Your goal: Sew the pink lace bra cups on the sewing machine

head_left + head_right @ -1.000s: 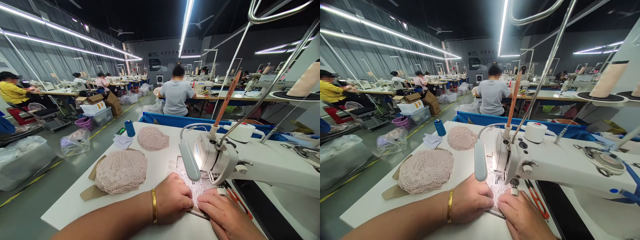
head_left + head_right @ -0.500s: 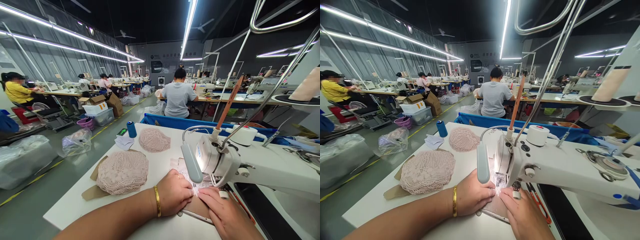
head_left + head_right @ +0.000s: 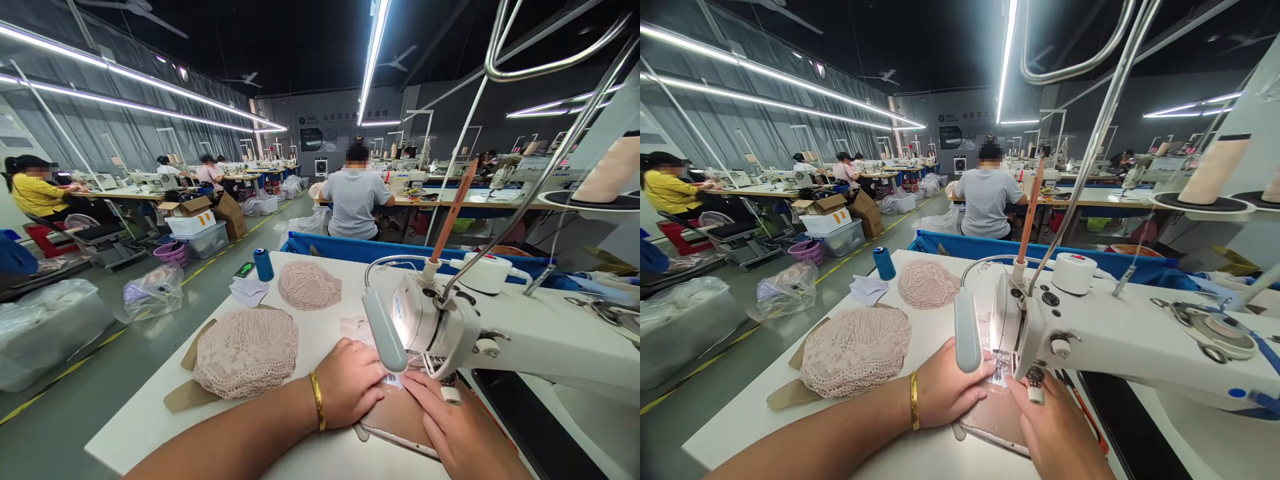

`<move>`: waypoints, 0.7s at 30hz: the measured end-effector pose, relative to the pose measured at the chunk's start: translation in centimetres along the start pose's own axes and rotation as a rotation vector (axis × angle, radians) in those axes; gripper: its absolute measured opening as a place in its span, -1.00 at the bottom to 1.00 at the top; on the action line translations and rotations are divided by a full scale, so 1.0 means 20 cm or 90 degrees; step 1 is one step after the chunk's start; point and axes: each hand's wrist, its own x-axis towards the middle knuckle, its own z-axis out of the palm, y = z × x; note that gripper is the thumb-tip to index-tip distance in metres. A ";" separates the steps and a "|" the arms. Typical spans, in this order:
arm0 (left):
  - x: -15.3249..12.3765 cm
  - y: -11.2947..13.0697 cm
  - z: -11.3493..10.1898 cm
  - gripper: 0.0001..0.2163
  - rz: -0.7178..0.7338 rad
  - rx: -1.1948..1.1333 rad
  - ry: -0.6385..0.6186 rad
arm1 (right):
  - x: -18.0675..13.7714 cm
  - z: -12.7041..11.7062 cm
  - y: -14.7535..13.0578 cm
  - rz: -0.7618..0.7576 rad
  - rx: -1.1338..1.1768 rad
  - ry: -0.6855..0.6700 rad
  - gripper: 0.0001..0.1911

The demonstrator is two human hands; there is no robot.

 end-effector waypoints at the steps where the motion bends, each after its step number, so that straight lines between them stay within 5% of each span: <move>1: 0.00 0.00 -0.01 -0.81 -0.014 -0.010 0.012 | 0.00 0.00 -0.01 -0.003 0.008 0.008 -0.50; 5: 0.01 -0.01 -0.06 -0.78 -0.111 -0.011 -0.001 | 0.03 -0.04 -0.05 -0.018 0.058 0.047 -0.55; 13: -0.02 0.02 -0.21 -0.73 -0.140 0.075 -0.232 | 0.15 -0.08 -0.16 -0.110 0.162 0.116 -0.54; 21: -0.02 -0.07 -0.26 -0.92 -0.219 -0.025 -0.021 | 0.16 -0.04 -0.21 -0.125 0.127 0.103 -0.45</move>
